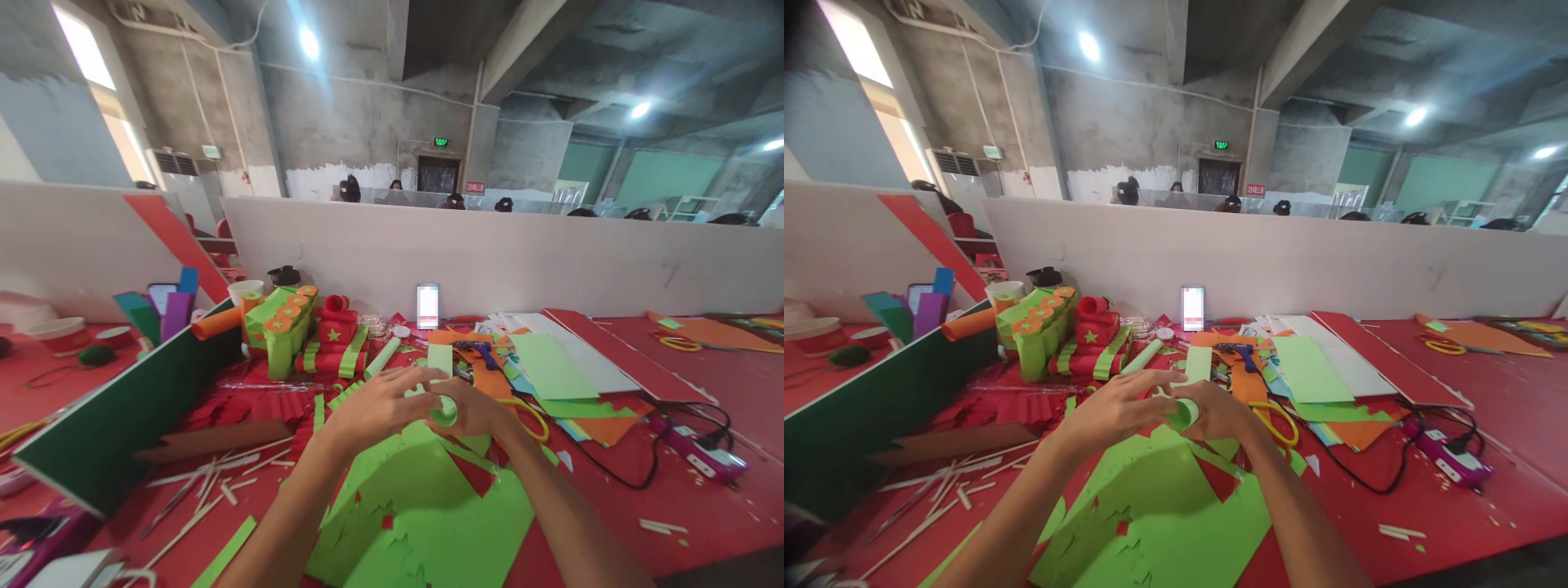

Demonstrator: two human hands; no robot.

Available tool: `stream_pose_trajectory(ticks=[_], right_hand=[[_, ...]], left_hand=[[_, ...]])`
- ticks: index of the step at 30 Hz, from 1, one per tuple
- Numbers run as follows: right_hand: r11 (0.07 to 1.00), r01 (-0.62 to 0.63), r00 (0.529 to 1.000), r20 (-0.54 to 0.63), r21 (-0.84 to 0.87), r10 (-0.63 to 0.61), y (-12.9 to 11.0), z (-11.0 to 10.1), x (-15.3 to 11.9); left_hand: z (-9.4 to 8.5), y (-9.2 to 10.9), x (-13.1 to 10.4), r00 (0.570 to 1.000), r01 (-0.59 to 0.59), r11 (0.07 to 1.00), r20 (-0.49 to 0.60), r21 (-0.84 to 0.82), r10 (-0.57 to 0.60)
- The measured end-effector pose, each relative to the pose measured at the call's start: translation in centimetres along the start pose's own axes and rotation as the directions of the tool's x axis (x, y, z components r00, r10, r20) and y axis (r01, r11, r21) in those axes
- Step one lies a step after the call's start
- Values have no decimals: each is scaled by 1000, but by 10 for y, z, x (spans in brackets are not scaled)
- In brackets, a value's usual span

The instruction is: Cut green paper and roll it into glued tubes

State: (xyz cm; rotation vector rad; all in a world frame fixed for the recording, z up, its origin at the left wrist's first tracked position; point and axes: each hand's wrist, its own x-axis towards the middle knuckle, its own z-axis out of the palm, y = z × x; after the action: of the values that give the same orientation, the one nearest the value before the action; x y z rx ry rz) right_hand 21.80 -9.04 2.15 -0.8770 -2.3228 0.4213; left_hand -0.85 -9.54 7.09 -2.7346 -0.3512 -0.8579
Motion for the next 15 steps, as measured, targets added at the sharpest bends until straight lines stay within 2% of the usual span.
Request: stream_pose_trajectory(ticks=[5,9,12,15], right_hand=[[987,-129,984,139,97,115,-8,-4,3],[911,-300,914,359,283,189,-12,-9,5],[781,-426,843,513,457,160,-8,-9,5],[568,-544,790,605,618,99,-3,-4,2]], left_hand=[[3,-7,-3,998,22,999,65,-33,-20],[9,-13,-4,994,101,967,72,-235,-86],[9,-13,-2,978,210,864,115,-458,-177],[9,-12,2,953,300,733,157,-611,-259]])
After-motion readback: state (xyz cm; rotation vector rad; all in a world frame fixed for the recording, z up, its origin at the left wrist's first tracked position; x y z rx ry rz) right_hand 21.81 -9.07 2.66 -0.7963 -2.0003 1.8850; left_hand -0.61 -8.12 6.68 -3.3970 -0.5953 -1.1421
